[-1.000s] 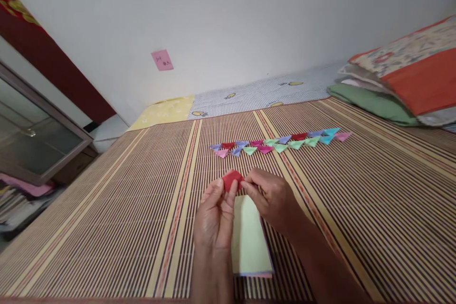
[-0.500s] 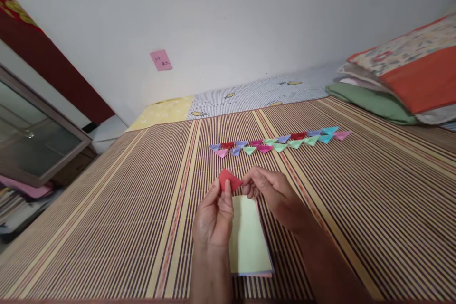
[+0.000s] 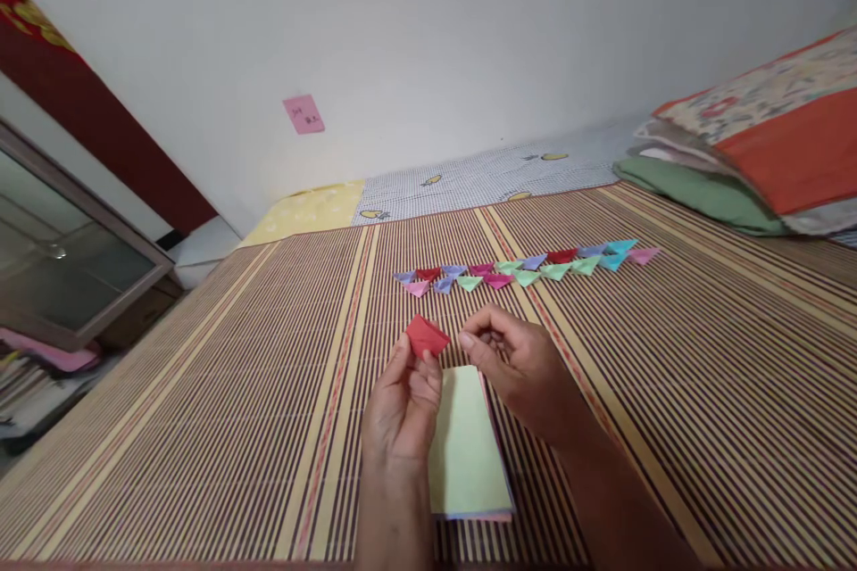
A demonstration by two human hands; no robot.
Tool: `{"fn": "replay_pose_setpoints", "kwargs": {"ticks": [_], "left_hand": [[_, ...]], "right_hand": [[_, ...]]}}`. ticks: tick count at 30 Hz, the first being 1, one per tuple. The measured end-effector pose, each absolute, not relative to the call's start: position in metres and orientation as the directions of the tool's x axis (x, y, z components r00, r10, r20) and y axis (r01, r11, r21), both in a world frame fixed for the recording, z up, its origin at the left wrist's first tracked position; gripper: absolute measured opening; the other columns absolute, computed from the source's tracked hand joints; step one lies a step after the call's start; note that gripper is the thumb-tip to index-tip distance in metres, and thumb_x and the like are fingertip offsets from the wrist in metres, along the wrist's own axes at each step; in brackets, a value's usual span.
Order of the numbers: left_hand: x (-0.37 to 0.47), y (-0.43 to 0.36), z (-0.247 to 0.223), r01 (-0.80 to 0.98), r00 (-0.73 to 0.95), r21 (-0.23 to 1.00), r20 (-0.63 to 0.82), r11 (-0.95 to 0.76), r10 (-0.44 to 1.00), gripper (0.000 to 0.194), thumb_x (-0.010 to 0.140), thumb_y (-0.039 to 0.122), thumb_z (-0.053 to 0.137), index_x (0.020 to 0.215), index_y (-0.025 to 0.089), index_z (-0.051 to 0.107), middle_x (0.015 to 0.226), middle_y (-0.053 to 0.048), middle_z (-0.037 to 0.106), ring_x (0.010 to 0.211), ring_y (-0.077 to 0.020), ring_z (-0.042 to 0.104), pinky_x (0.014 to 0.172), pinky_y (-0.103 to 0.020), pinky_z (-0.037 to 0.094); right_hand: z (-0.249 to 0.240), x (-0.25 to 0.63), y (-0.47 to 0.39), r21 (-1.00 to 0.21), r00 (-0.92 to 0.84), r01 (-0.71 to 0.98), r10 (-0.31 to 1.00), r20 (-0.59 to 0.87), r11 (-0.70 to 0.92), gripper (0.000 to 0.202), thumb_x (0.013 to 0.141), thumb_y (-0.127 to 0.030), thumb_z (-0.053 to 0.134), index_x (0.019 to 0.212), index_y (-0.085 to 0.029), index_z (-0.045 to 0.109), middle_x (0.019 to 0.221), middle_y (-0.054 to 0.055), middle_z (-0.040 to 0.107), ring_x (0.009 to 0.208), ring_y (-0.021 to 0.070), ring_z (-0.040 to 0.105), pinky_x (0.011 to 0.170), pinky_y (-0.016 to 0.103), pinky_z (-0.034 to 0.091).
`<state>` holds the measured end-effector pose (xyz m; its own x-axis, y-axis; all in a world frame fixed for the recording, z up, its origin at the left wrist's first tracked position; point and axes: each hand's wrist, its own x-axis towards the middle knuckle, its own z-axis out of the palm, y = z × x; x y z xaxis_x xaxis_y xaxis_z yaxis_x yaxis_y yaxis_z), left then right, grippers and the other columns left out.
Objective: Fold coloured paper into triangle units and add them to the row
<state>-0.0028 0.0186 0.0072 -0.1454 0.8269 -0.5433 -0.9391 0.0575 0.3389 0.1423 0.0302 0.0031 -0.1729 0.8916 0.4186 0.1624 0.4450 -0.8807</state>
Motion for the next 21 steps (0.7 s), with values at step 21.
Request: {"fn": "replay_pose_setpoints", "kwargs": {"ticks": [21], "left_hand": [[0.005, 0.015, 0.012, -0.932, -0.197, 0.361, -0.493, -0.007, 0.847, 0.021, 0.103, 0.004, 0.039, 0.102, 0.011, 0.058, 0.081, -0.003, 0.07, 0.072, -0.0101, 0.075, 0.062, -0.013, 0.062]], "right_hand": [[0.005, 0.121, 0.023, -0.855, -0.055, 0.193, 0.876, 0.479, 0.48, 0.019, 0.092, -0.018, 0.058, 0.073, -0.02, 0.059, 0.071, -0.001, 0.059, 0.065, 0.0143, 0.056, 0.06, 0.027, 0.044]]}}
